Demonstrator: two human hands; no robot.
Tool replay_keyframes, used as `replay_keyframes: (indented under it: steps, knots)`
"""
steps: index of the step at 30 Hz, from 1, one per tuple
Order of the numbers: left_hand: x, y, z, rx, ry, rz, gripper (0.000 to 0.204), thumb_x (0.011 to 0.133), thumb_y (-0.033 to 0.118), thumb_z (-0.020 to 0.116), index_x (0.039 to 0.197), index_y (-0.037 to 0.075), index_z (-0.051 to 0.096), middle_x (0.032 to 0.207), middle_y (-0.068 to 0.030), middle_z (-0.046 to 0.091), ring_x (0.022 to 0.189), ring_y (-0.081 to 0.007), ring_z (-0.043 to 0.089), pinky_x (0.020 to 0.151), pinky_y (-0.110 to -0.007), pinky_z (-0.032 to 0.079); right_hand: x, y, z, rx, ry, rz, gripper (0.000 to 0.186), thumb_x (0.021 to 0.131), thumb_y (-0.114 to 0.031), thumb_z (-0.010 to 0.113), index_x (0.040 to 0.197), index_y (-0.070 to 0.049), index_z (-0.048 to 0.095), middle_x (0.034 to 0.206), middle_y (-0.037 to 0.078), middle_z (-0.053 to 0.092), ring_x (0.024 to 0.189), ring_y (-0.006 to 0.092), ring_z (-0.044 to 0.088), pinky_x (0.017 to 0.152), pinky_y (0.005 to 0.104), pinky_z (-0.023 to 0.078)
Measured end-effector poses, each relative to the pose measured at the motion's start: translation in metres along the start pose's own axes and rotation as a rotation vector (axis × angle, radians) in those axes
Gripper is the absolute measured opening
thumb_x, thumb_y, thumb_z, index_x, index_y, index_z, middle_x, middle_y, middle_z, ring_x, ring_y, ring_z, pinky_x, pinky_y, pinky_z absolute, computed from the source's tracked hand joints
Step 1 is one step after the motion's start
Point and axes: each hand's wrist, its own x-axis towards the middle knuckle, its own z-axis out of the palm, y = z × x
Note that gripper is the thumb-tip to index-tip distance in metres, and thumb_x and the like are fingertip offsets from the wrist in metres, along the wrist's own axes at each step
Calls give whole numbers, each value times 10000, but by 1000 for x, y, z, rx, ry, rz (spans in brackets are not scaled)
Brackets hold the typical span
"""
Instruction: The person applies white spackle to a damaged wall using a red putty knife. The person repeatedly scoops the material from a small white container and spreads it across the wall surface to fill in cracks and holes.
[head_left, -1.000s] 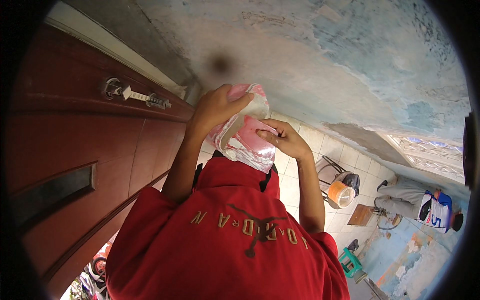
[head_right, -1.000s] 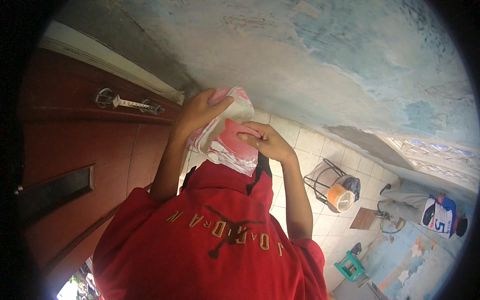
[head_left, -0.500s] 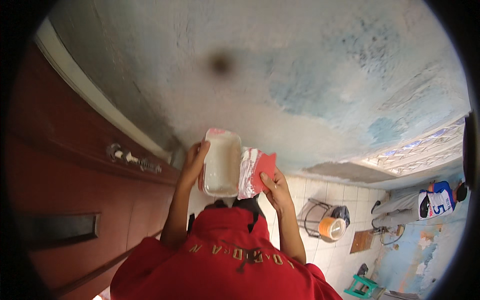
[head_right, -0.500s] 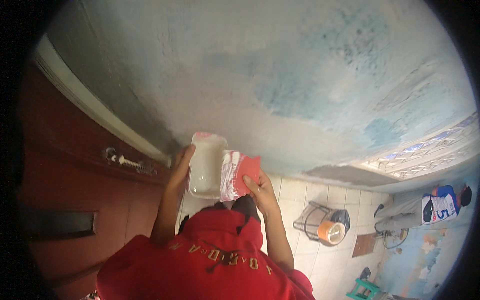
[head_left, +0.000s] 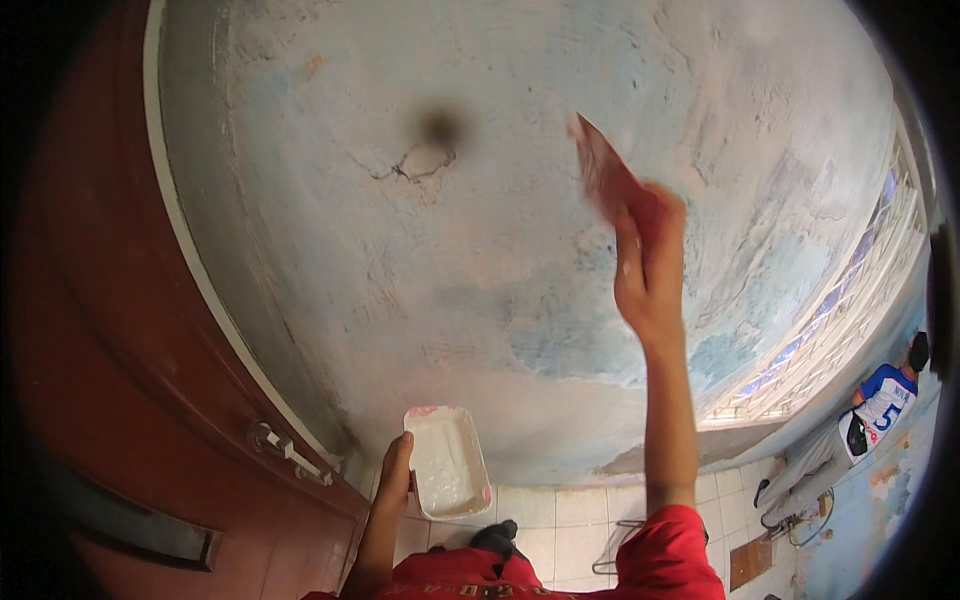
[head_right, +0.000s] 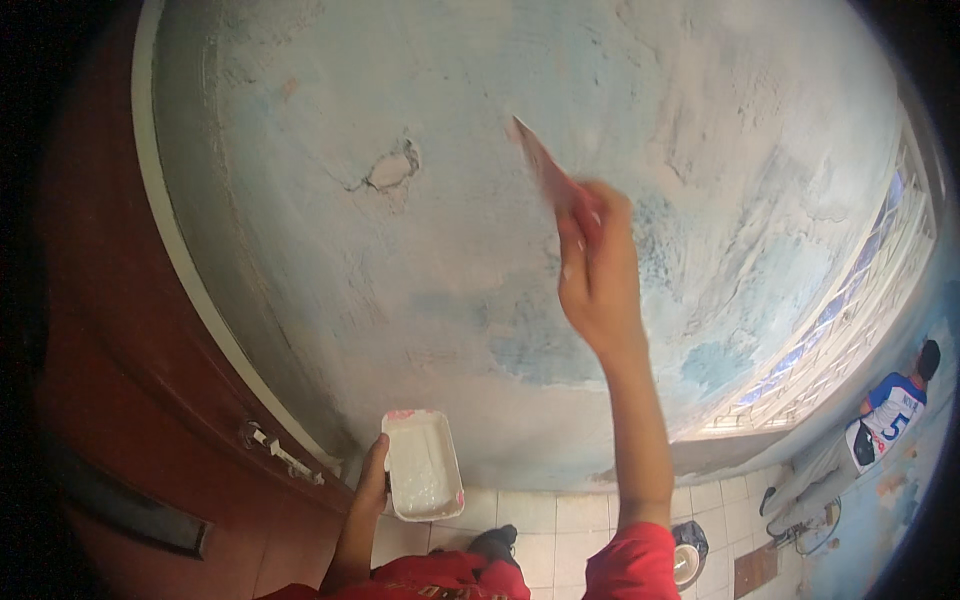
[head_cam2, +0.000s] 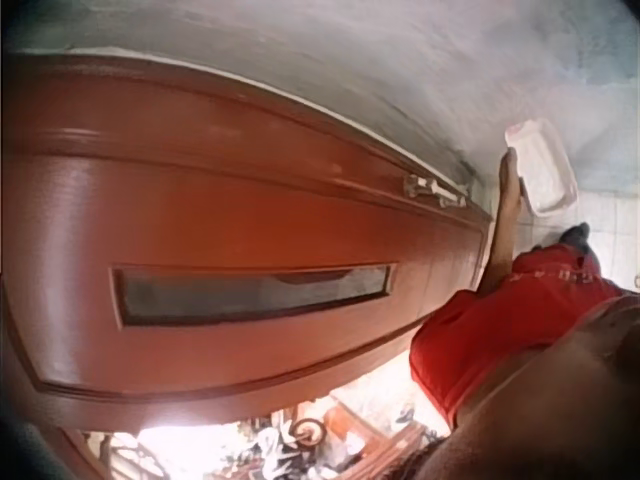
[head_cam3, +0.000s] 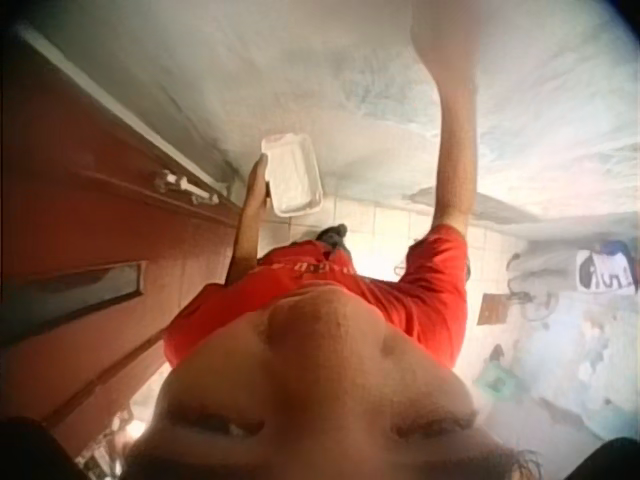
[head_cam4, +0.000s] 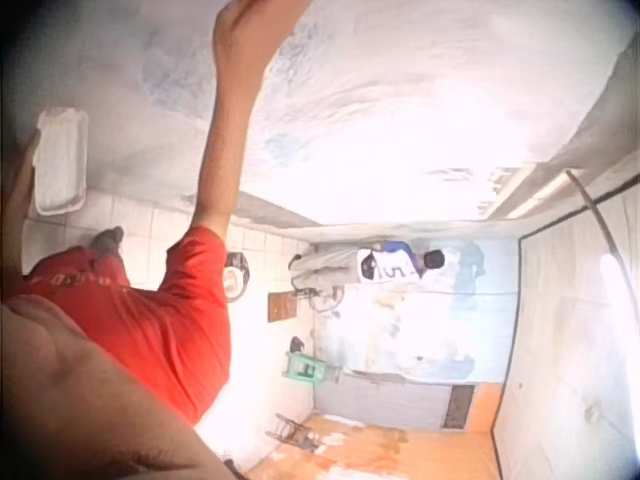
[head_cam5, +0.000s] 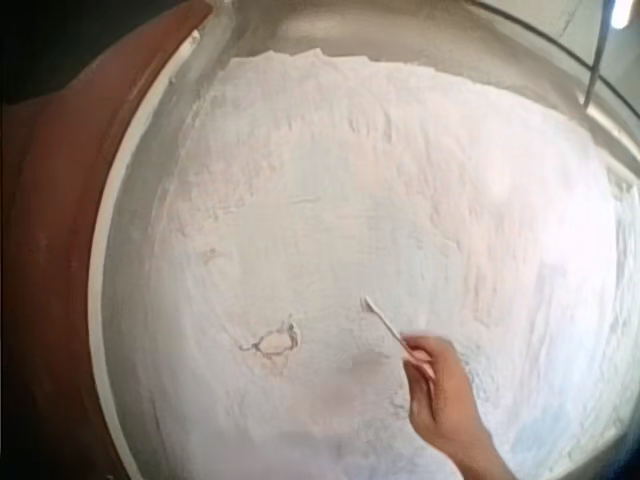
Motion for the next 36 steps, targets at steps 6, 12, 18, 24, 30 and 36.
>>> replay_keyframes:
  steps: [6, 12, 18, 24, 30, 36]
  knots:
    - [-25, 28, 8, -18, -13, -11, 715, 997, 582, 567, 1405, -2, 512, 1218, -108, 644, 1053, -180, 639, 832, -331, 547, 118, -10, 38, -611, -28, -605, 541, 869, 56, 558, 1407, 4, 537, 1373, 215, 590, 1270, 373, 552, 1041, 470, 463]
    - [-25, 22, 2, 52, 58, 141, 750, 1002, 558, 589, 1430, -48, 478, 1274, -143, 607, 1152, -211, 585, 944, -343, 493, 62, 37, 76, -732, -162, -578, 536, 920, -35, 502, 1445, 69, 486, 1476, 224, 521, 1356, 404, 506, 1138, 484, 404]
    - [-31, 30, -4, 26, 57, 155, 725, 995, 542, 610, 1410, -42, 500, 1253, -143, 620, 1169, -216, 579, 982, -360, 472, -12, 25, 74, -809, -339, -485, 538, 903, -30, 533, 1431, 70, 500, 1466, 218, 534, 1342, 389, 523, 1122, 474, 422]
    - [-24, 21, -25, 27, 107, 249, 666, 1012, 523, 588, 1381, -28, 530, 1218, -125, 629, 1127, -197, 590, 938, -343, 487, 89, -17, 44, -589, -216, -389, 467, 913, 29, 506, 1354, -79, 612, 1283, 159, 687, 1157, 355, 663, 979, 434, 544]
    - [-35, 31, -19, -34, 71, 148, 672, 1015, 532, 570, 1405, -13, 521, 1233, -121, 625, 1124, -199, 602, 899, -347, 516, 183, -25, 57, -708, -195, -481, 397, 986, -22, 523, 1352, -112, 647, 1270, 140, 704, 1094, 357, 695, 910, 437, 573]
    - [-39, 16, -35, -46, 96, 116, 705, 988, 571, 590, 1375, -16, 531, 1226, -121, 624, 1100, -200, 610, 877, -343, 524, 61, 6, 87, -754, -328, -432, 560, 901, 39, 510, 1422, -145, 601, 1374, 81, 662, 1198, 280, 667, 952, 396, 583]
